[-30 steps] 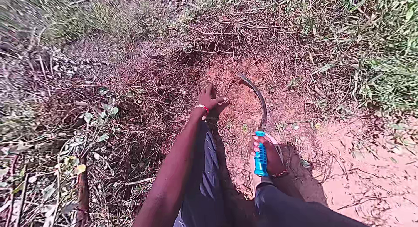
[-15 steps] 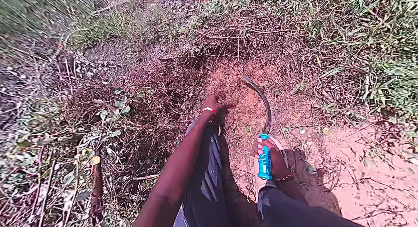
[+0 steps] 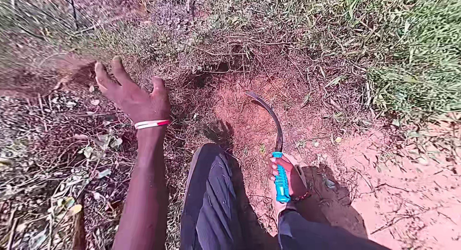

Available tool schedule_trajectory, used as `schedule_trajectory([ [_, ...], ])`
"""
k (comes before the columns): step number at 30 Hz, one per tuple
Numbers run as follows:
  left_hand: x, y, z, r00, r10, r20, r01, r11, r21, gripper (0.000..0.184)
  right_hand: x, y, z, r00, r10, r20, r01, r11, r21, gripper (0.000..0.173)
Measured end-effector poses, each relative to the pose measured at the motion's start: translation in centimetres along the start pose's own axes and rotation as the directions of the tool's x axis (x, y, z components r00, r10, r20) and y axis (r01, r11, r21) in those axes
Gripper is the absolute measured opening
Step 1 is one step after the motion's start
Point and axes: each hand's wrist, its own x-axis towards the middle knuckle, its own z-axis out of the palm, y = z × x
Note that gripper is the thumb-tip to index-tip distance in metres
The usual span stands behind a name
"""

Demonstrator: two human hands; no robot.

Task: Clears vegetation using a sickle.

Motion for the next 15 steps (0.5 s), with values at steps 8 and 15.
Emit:
schedule_trajectory([
  [8,-19.6,6.5,12.1,0.283,-0.02,0.959,-0.13,0.99,0.06,0.083,0.0,0.0,-0.2,0.999,-0.016,0.042,0.014,0.999,0.037,0.011],
  [15,-18.9,6.0,12.9,0.187,0.053,0.981,-0.278,0.961,0.001,0.067,0.3,0.0,0.0,0.999,-0.002,0.033,0.0,0.998,0.067,0.01],
])
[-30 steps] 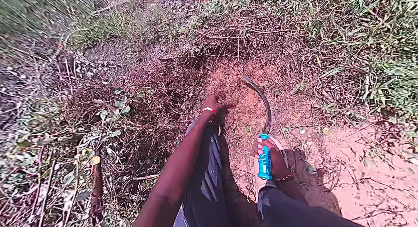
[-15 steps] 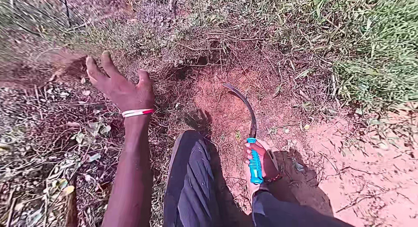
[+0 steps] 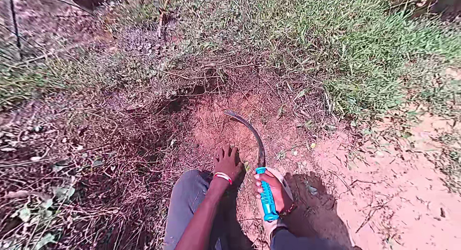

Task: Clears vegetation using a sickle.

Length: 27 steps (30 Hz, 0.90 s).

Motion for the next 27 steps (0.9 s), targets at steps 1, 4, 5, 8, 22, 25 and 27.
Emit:
schedule_trajectory([
  [1,0.0,0.0,-0.1,1.0,-0.001,-0.004,0.001,1.0,-0.013,0.065,0.0,-0.1,0.2,1.0,0.002,-0.013,-0.002,1.0,-0.006,0.009],
  [4,0.1,-0.1,-0.3,1.0,0.015,0.013,-0.016,0.999,0.03,0.066,-0.4,-0.4,0.8,0.998,0.01,-0.054,-0.011,1.0,-0.019,0.009],
  [5,0.0,-0.1,-0.2,0.999,0.02,0.041,-0.022,0.997,0.07,0.07,-0.7,-0.4,1.0,0.998,0.021,-0.065,-0.022,1.0,-0.018,0.009],
  [8,-0.3,0.5,0.2,0.995,0.01,0.101,-0.03,0.98,0.197,0.079,-0.8,-0.6,1.1,0.998,0.022,-0.06,-0.022,1.0,-0.009,0.008],
  [22,0.3,1.3,0.3,0.989,-0.045,0.141,0.003,0.958,0.287,0.061,-0.7,-18.9,-1.3,0.465,-0.774,-0.43,-0.113,0.43,-0.896,0.054],
  [25,0.0,1.0,0.0,0.99,-0.034,0.137,-0.001,0.97,0.244,0.058,1.9,-19.2,-2.6,0.537,-0.68,-0.5,-0.385,0.33,-0.862,0.058],
  [27,-0.1,0.8,-0.3,0.992,-0.024,0.126,-0.003,0.977,0.212,0.056,2.2,-16.7,-2.7,0.558,-0.661,-0.501,-0.518,0.193,-0.833,0.064],
])
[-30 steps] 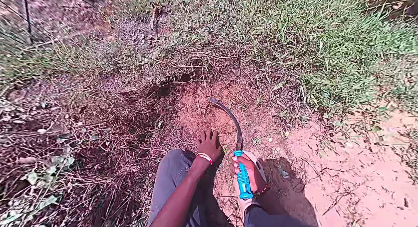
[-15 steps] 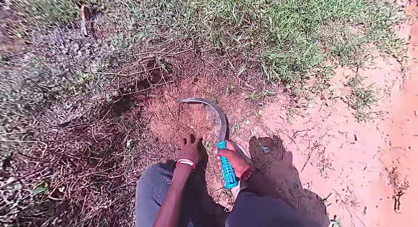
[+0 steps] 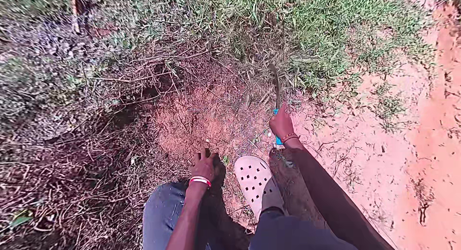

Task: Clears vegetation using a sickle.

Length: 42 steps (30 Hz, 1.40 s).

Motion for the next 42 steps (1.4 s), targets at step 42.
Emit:
schedule_trajectory([
  [42,-0.7,-0.7,-0.2,0.998,0.064,0.024,-0.064,0.998,-0.025,0.056,-12.7,3.7,2.7,0.981,-0.122,0.152,0.128,0.991,-0.032,0.05],
])
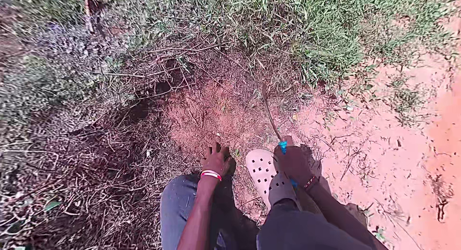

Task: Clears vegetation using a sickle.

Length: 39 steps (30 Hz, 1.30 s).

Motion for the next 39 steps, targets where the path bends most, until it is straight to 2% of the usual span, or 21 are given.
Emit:
schedule_trajectory([
  [2,0.0,-0.2,-0.1,1.0,0.001,0.006,-0.001,1.0,-0.01,0.057,3.2,-2.0,-1.2,0.999,-0.03,-0.035,0.029,0.999,-0.032,0.055],
  [5,-0.1,-0.3,0.0,1.0,-0.001,0.007,0.001,1.0,-0.011,0.056,10.5,-4.6,-3.7,0.995,-0.042,-0.091,0.036,0.997,-0.064,0.048],
  [7,0.1,-0.3,0.1,1.0,0.001,0.007,-0.001,1.0,-0.021,0.054,15.4,-5.1,-5.4,0.993,-0.031,-0.113,0.024,0.998,-0.065,0.053],
  [10,0.4,-0.4,-0.2,1.0,-0.007,0.007,0.007,0.999,-0.041,0.052,17.9,-6.2,-6.5,0.997,0.028,-0.075,-0.037,0.992,-0.122,0.061],
  [13,0.5,-0.2,-0.2,1.0,-0.015,0.012,0.016,0.998,-0.063,0.05,15.5,-4.5,-4.3,0.998,0.034,-0.06,-0.046,0.977,-0.209,0.056],
  [16,0.4,-0.3,-0.3,1.0,-0.015,0.008,0.015,0.999,-0.038,0.051,9.0,-1.9,-1.9,0.992,0.12,0.038,-0.107,0.963,-0.248,0.056],
  [18,0.4,0.0,-0.2,1.0,-0.009,0.01,0.009,0.999,-0.041,0.053,3.6,-0.2,-1.0,0.982,0.166,0.087,-0.149,0.973,-0.176,0.062],
  [21,0.3,-0.1,-0.1,1.0,-0.021,0.005,0.021,0.999,-0.047,0.054,-2.1,1.9,0.4,0.97,0.205,0.127,-0.196,0.977,-0.084,0.058],
  [25,0.1,-0.2,0.3,1.0,-0.012,-0.007,0.012,1.0,-0.012,0.057,-3.1,2.9,0.7,0.974,0.199,0.105,-0.189,0.977,-0.1,0.05],
  [29,-0.2,-0.7,0.4,1.0,0.024,-0.017,-0.024,0.999,-0.021,0.054,-2.0,1.1,-0.9,0.987,0.134,0.088,-0.119,0.981,-0.155,0.054],
  [32,-0.1,-0.5,0.2,1.0,0.014,-0.008,-0.014,0.999,-0.035,0.052,1.1,-1.5,-2.5,1.0,0.022,-0.01,-0.024,0.977,-0.212,0.055],
  [36,0.1,-0.5,0.3,1.0,0.018,-0.01,-0.019,0.999,-0.041,0.052,11.4,-4.0,-5.7,0.995,0.01,-0.101,-0.031,0.977,-0.21,0.054],
  [39,0.2,-0.9,0.1,1.0,0.02,-0.011,-0.021,0.998,-0.062,0.05,17.0,-4.1,-7.9,0.996,0.04,-0.074,-0.056,0.972,-0.228,0.061],
])
